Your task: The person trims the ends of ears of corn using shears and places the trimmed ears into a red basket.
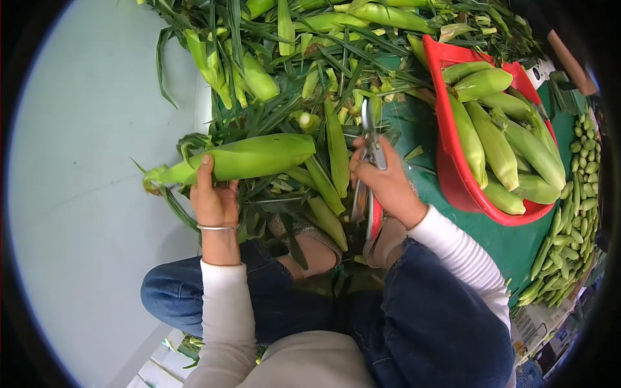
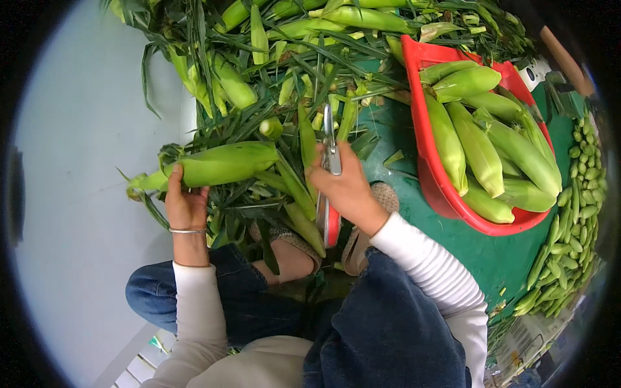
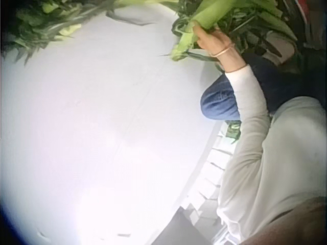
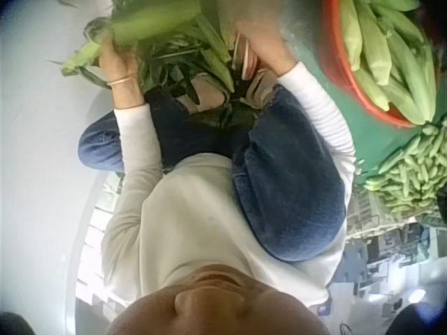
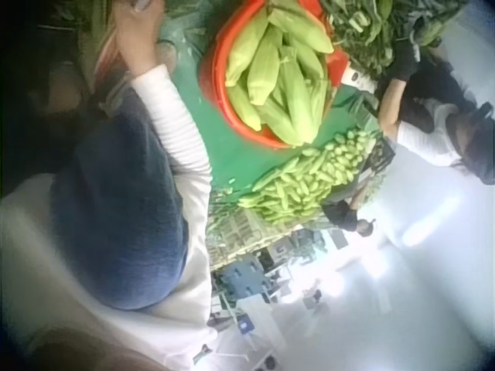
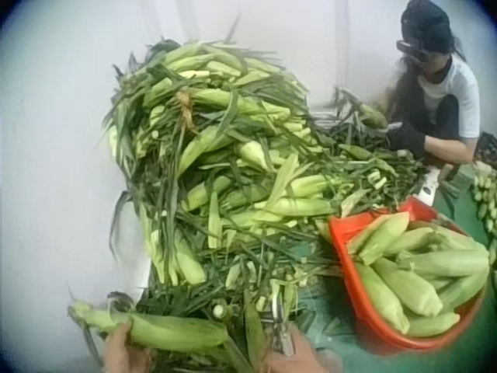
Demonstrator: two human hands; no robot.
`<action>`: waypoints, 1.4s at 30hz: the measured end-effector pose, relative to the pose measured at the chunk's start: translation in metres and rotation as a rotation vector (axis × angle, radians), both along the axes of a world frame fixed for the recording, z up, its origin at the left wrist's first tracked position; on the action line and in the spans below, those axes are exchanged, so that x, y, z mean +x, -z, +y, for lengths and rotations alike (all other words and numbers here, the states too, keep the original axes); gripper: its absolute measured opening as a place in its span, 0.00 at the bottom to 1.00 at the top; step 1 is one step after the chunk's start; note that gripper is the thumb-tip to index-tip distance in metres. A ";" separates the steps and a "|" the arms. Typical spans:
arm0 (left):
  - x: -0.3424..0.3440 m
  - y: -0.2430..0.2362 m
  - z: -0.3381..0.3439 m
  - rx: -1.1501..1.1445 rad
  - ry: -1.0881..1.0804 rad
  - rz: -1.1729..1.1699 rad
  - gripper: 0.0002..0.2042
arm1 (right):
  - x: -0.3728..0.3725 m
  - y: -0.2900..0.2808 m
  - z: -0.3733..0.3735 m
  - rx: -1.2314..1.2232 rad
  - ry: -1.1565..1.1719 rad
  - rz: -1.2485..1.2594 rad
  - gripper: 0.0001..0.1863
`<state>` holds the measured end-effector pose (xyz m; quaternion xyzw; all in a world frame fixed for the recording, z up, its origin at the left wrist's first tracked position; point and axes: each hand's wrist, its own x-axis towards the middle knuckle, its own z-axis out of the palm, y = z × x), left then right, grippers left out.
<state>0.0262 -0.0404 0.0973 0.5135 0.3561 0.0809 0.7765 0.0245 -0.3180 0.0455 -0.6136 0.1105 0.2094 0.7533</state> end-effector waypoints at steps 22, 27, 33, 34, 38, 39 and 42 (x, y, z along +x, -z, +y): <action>-0.007 0.005 -0.035 0.787 0.761 -0.037 0.14 | 0.007 -0.059 0.007 -0.518 -0.611 -0.584 0.30; -0.008 -0.017 -0.048 0.979 1.033 0.081 0.19 | 0.016 -0.057 0.005 -0.631 -0.617 -0.671 0.21; -0.011 -0.012 -0.041 1.095 1.099 0.003 0.20 | 0.008 -0.057 0.014 -0.480 -0.526 -0.375 0.15; -0.012 -0.005 -0.037 1.101 1.090 0.011 0.20 | 0.008 -0.057 0.015 -0.472 -0.534 -0.380 0.15; -0.010 0.003 -0.036 0.069 0.587 0.328 0.26 | 0.004 -0.069 0.010 -0.481 -0.592 -0.313 0.14; -0.007 0.000 -0.041 -0.001 0.556 0.339 0.27 | -0.005 -0.065 0.011 -0.528 -0.585 -0.440 0.14; -0.010 0.006 -0.056 -0.069 0.573 0.334 0.25 | -0.012 -0.052 0.018 -0.599 -0.593 -0.626 0.15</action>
